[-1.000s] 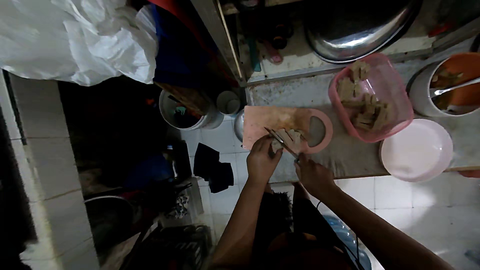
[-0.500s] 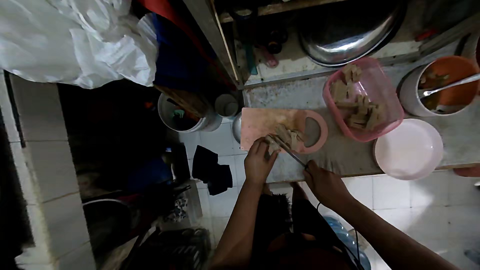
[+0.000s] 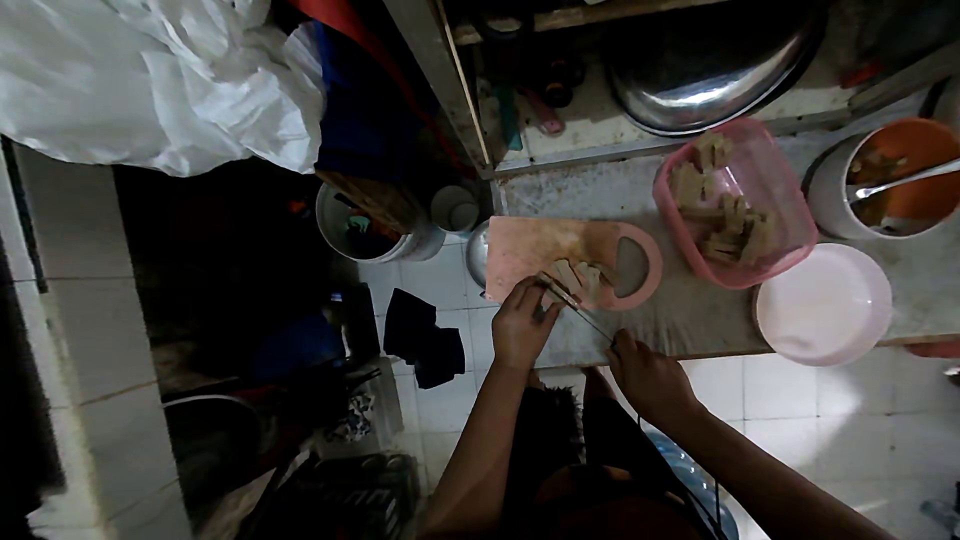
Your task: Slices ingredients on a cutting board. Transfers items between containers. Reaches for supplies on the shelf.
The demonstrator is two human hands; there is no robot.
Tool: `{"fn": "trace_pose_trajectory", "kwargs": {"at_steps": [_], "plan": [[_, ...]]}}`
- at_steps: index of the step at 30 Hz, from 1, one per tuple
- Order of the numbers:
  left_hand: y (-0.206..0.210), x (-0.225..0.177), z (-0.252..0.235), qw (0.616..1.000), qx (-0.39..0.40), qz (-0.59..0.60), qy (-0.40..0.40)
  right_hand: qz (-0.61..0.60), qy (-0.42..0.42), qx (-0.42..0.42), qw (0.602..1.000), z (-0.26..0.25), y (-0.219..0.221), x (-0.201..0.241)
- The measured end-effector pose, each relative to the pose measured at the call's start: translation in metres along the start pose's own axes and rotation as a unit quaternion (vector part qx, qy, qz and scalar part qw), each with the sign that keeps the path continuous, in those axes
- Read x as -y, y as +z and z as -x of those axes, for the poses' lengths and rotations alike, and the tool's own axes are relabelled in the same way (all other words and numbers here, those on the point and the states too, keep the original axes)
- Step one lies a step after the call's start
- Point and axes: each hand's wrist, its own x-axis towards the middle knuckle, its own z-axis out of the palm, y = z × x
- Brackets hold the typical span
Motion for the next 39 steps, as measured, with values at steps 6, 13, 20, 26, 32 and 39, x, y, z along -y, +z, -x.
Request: {"fn": "trace_pose_trajectory", "kwargs": {"at_steps": [6, 13, 20, 26, 32, 39], "plan": [[-0.003, 0.002, -0.004, 1.0, 0.0, -0.02, 0.001, -0.037, 0.046, 0.14, 0.988, -0.042, -0.012, 0.03], [-0.002, 0.002, -0.005, 0.999, 0.001, -0.035, -0.009, -0.049, 0.073, 0.158, 0.984, -0.014, -0.012, -0.002], [-0.008, -0.006, -0.003, 0.998, 0.024, 0.001, -0.056, -0.386, 0.077, 0.302, 0.868, -0.021, -0.032, -0.039], [-0.008, -0.02, 0.002, 0.993, 0.023, 0.068, -0.093, -0.421, 0.038, 0.231, 0.876, 0.0, -0.058, -0.055], [-0.01, -0.032, 0.008, 0.981, -0.003, 0.069, -0.181, -0.178, 0.046, 0.038, 0.982, -0.015, -0.053, -0.064], [-0.017, -0.047, 0.004, 0.997, -0.008, -0.007, -0.082, -0.065, 0.012, -0.117, 0.991, -0.015, -0.039, -0.054]]}}
